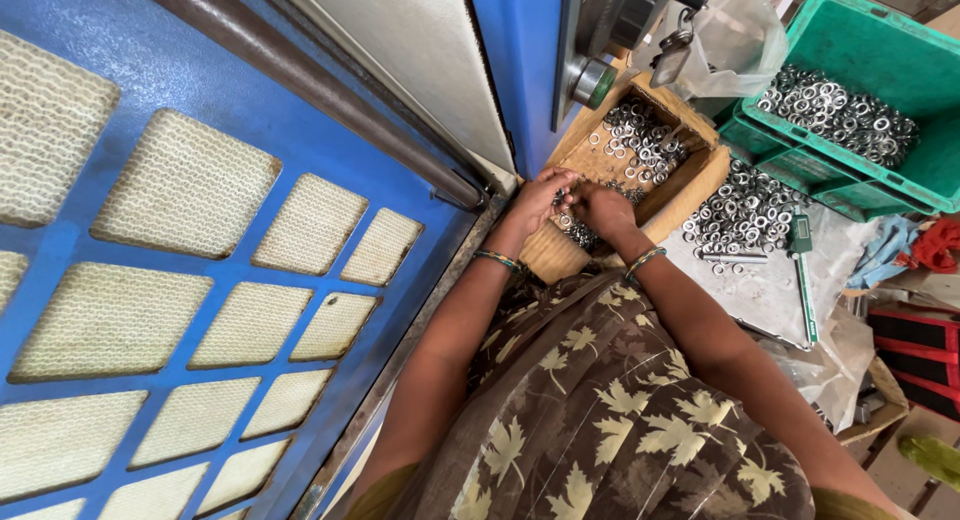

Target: The person opens a machine door, places small metal washers into the machine, and closes the door. She then sorts additional washers from a wooden box into a green crate, repeating the cycle of opening the machine, loading washers, and sorting more from the box.

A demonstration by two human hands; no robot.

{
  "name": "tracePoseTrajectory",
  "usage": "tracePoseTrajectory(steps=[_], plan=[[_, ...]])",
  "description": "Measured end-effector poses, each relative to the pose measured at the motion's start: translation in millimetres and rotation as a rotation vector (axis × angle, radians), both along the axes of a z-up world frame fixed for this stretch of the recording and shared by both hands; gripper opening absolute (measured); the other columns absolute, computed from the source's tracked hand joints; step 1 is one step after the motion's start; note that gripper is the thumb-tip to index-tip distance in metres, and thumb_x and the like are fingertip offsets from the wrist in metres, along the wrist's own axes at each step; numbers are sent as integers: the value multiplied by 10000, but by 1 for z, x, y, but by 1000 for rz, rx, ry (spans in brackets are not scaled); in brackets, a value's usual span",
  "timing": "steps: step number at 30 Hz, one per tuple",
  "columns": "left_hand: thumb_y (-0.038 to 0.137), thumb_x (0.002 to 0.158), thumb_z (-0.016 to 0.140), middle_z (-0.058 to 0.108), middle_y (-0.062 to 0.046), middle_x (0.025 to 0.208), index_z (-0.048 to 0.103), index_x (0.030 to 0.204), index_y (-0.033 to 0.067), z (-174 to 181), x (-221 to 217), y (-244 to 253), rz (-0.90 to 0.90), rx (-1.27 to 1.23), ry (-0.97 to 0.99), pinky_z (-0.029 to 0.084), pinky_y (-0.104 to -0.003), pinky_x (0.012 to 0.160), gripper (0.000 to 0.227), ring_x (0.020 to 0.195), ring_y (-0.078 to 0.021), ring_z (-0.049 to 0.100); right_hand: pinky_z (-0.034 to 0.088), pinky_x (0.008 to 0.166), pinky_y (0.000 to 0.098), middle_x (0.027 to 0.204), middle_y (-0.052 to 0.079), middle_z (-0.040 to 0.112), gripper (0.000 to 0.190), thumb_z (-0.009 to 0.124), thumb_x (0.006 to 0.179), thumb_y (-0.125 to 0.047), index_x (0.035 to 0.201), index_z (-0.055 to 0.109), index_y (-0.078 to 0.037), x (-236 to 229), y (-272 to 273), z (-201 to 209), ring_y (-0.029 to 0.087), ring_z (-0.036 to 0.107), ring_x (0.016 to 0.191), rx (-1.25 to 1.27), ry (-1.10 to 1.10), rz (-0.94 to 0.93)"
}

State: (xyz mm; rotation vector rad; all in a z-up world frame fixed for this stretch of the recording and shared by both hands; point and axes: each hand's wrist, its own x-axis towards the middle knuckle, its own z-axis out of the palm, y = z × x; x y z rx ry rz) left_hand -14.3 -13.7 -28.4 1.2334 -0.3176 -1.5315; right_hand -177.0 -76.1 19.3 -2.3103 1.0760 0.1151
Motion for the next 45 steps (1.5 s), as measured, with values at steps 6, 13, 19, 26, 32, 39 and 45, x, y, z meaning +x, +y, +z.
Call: tracePoseTrajectory(steps=[6, 13, 19, 26, 32, 39, 45], plan=[[324, 1066, 522, 636, 5, 851, 661, 1118, 72, 13, 2, 8, -6, 3, -14, 527, -261, 620, 293, 726, -111, 630, 559, 865, 433, 1265, 104, 671, 352, 713, 861, -217, 1201, 682, -131, -1, 1, -45, 318, 673, 1074, -333, -214, 167], [380, 1071, 475, 691, -89, 917, 659, 1105, 37, -1, 7, 9, 48, -4, 185, 626, -414, 816, 390, 846, -237, 714, 548, 921, 436, 1242, 114, 662, 459, 673, 897, -162, 1349, 595, -141, 9, -6, -53, 316, 668, 1120, -197, -105, 118], [386, 1084, 475, 702, -104, 961, 619, 1031, 60, -18, 9, 4, 68, -28, 258, 599, -487, 915, 360, 954, -296, 741, 548, 868, 459, 1247, 117, 634, 527, 769, 790, -256, 1277, 603, -146, 9, 3, -12, 329, 669, 1067, -176, -49, 114], [394, 1083, 413, 718, -122, 1024, 611, 1082, 78, -8, 6, -1, 74, 39, 252, 593, -488, 937, 372, 1024, -311, 738, 570, 871, 414, 1041, 135, 731, 336, 746, 885, -330, 1079, 678, -63, -5, -26, 21, 303, 727, 956, 73, -327, -464], [388, 1077, 425, 719, -136, 993, 630, 1091, 72, 6, 3, -5, 127, 126, 283, 611, -460, 918, 377, 966, -300, 731, 567, 850, 406, 1034, 138, 718, 303, 747, 875, -284, 1092, 705, -76, -2, -33, 36, 296, 720, 945, 178, -557, -77], [330, 1071, 512, 696, -47, 818, 657, 963, 106, -12, 5, -1, 132, 9, 242, 574, -343, 633, 288, 729, -186, 684, 538, 934, 489, 1180, 130, 698, 293, 633, 986, -391, 1204, 713, -212, -6, -28, 23, 307, 683, 1075, -34, 229, -24], [325, 1054, 521, 685, -40, 804, 663, 925, 107, -13, 6, 1, 133, 32, 266, 591, -343, 636, 290, 712, -175, 674, 529, 978, 424, 1250, 75, 656, 335, 724, 873, -366, 1185, 723, -244, -5, -5, -20, 267, 634, 1182, -232, 249, 222]])
